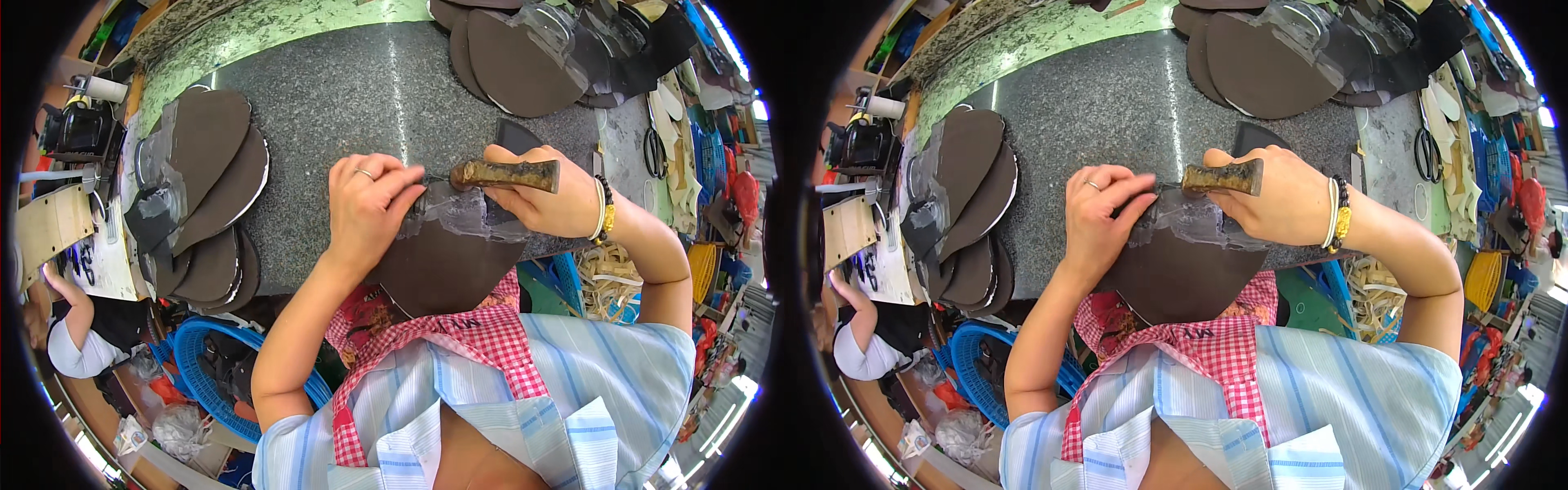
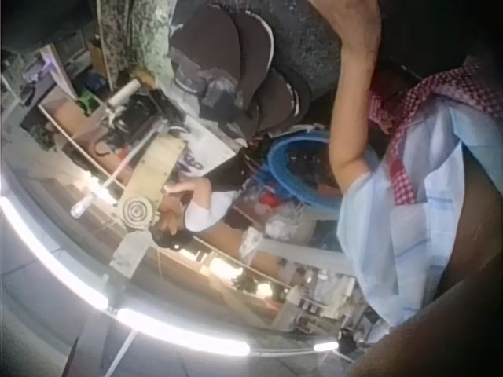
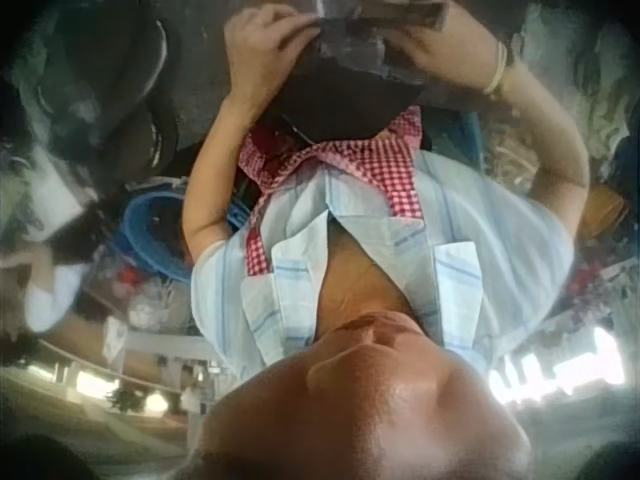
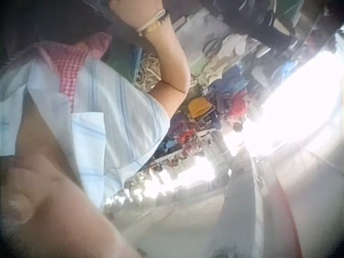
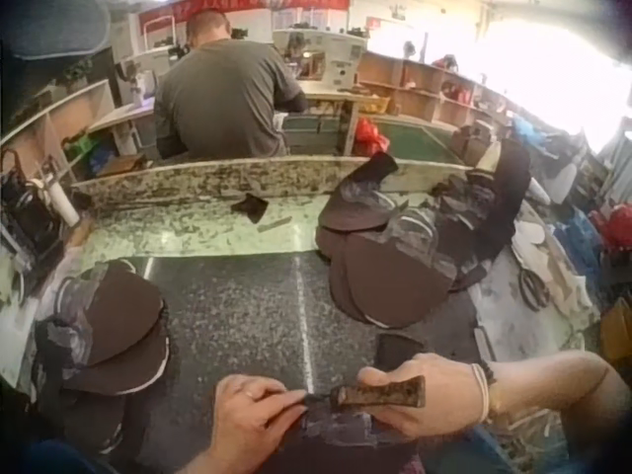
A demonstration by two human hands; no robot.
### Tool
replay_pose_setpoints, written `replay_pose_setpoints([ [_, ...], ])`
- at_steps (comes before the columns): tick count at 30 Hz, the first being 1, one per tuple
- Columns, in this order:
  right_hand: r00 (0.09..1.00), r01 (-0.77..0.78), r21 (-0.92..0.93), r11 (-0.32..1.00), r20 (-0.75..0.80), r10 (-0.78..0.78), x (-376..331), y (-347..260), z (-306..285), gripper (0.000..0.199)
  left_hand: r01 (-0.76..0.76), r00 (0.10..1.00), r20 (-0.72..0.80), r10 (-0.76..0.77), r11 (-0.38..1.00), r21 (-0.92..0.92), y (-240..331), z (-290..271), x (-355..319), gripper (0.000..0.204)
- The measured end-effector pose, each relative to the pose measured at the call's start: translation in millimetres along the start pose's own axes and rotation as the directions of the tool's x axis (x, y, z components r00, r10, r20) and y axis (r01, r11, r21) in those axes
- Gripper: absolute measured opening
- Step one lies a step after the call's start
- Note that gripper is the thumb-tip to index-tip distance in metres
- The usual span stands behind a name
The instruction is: The person uses a hammer to flatten and bond various dark brown shoe upper components on a workbench, handling each piece by hand and applying glue.
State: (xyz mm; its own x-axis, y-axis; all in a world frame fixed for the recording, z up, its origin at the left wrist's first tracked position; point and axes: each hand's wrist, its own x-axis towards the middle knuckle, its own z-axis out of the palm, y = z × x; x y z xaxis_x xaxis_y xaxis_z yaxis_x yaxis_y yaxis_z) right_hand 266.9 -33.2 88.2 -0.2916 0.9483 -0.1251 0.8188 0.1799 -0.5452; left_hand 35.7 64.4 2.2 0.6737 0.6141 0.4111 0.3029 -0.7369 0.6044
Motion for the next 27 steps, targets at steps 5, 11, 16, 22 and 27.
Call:
replay_pose_setpoints([
  [5,0.999,-0.018,0.08,0.997,-0.03,0.021,14,-2,-1,0.017,-0.05,0.998,0.028,0.049,0.998,0.028,-1,-1,0,0.02],
  [11,0.995,-0.033,0.006,0.999,0.095,0.032,22,-3,-2,0.017,-0.072,0.997,0.002,0.072,0.996,0.054,-3,0,-2,0.018],
  [16,0.977,0.199,-0.071,0.977,-0.07,-0.204,26,8,1,0.018,-0.207,0.978,0.038,0.204,0.94,0.271,3,-1,-7,0.021],
  [22,0.99,0.136,-0.095,0.986,-0.036,-0.14,32,3,1,0.019,-0.226,0.974,0.076,0.213,0.929,0.292,5,-2,-9,0.023],
  [27,0.998,0.061,-0.032,0.998,0.036,-0.06,35,-1,-1,0.019,-0.24,0.97,0.104,0.219,0.925,0.295,9,-4,-7,0.023],
])
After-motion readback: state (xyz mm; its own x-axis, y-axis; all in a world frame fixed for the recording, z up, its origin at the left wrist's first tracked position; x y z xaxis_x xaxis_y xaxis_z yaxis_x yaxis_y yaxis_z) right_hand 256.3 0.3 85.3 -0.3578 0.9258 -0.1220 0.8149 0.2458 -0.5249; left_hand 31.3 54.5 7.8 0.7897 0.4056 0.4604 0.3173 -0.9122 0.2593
